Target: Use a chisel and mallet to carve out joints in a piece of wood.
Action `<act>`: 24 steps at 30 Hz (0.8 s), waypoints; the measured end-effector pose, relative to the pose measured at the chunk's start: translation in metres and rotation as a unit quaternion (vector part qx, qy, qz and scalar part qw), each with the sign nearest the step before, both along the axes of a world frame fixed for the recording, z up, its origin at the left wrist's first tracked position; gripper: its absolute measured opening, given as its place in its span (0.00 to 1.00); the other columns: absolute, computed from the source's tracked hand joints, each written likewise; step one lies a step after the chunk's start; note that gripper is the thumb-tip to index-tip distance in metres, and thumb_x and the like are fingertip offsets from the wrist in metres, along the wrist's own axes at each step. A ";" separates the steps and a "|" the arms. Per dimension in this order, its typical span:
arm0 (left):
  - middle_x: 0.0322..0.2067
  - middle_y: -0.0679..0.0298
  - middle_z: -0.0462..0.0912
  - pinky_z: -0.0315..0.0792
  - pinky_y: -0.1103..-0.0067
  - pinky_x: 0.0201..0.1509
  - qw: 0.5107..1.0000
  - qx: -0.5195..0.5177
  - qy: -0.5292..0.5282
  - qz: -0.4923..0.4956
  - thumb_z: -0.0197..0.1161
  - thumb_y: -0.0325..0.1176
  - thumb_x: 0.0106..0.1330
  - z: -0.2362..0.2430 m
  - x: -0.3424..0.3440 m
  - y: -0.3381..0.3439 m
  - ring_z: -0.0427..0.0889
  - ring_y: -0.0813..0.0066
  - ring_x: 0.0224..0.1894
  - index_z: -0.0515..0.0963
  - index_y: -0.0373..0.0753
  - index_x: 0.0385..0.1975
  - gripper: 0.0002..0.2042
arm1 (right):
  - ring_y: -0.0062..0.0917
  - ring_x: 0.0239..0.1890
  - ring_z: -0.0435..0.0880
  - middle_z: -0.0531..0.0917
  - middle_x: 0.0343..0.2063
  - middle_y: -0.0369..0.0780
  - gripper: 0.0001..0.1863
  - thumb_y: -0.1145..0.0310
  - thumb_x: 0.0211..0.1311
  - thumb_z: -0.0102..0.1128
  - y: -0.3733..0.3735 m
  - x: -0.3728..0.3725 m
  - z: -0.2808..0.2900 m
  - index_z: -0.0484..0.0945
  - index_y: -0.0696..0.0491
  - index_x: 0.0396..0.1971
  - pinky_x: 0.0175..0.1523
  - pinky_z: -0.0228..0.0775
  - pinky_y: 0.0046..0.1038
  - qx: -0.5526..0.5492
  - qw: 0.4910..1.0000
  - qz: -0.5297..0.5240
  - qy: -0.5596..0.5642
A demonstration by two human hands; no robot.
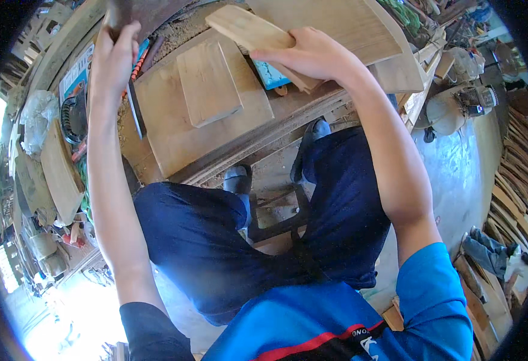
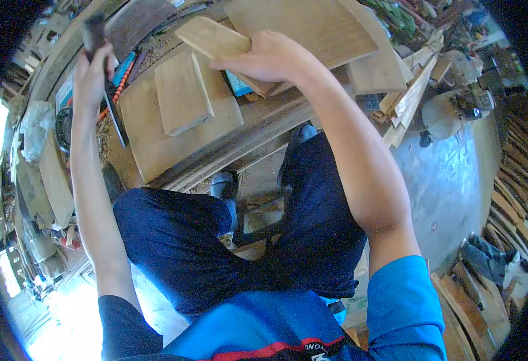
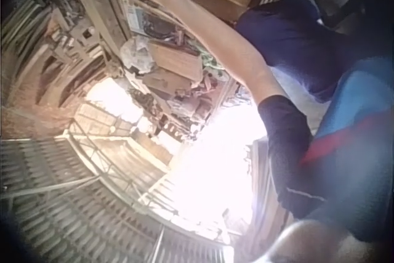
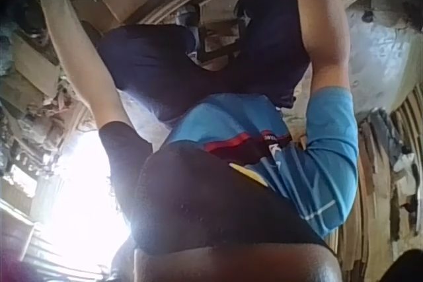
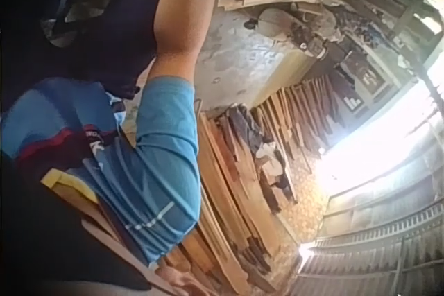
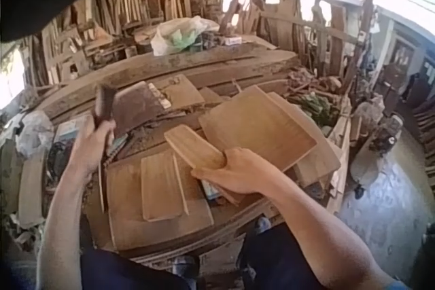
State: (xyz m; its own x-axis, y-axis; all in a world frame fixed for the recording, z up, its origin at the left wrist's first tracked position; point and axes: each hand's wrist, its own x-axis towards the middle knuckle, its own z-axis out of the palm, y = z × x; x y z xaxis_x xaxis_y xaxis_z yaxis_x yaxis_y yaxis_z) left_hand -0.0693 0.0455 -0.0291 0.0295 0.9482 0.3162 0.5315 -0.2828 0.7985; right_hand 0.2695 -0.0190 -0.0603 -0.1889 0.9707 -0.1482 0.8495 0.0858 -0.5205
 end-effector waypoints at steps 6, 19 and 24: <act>0.26 0.60 0.87 0.75 0.82 0.43 0.938 0.342 -0.061 0.013 0.65 0.30 0.70 0.036 0.046 -0.042 0.85 0.79 0.33 0.81 0.30 0.36 0.08 | 0.36 0.38 0.89 0.87 0.32 0.52 0.53 0.23 0.45 0.64 -0.003 0.004 0.005 0.83 0.67 0.43 0.47 0.77 0.32 0.021 0.998 -0.006 0.067; 0.16 0.71 0.63 0.79 0.67 0.31 0.919 0.238 -0.307 -0.064 0.67 0.27 0.67 0.031 0.089 -0.058 0.64 0.80 0.14 0.71 0.38 0.26 0.11 | 0.38 0.40 0.88 0.87 0.35 0.52 0.53 0.22 0.45 0.63 0.003 0.001 -0.004 0.83 0.65 0.45 0.48 0.77 0.33 0.045 0.997 0.010 0.066; 0.19 0.71 0.63 0.77 0.70 0.33 0.918 0.192 -0.340 -0.070 0.62 0.28 0.71 0.031 0.075 -0.048 0.63 0.81 0.18 0.72 0.38 0.29 0.08 | 0.48 0.41 0.88 0.86 0.33 0.58 0.51 0.23 0.43 0.64 0.005 0.003 -0.011 0.85 0.67 0.33 0.50 0.77 0.41 0.064 0.995 -0.011 0.069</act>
State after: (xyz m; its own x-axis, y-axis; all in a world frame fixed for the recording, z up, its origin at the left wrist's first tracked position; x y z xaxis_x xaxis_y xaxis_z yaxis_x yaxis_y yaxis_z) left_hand 0.0052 -0.0026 0.0015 -0.1852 0.7651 0.6167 -0.1161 -0.6402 0.7594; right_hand 0.2729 -0.0139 -0.0714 -0.1780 0.9840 0.0038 0.7728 0.1422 -0.6185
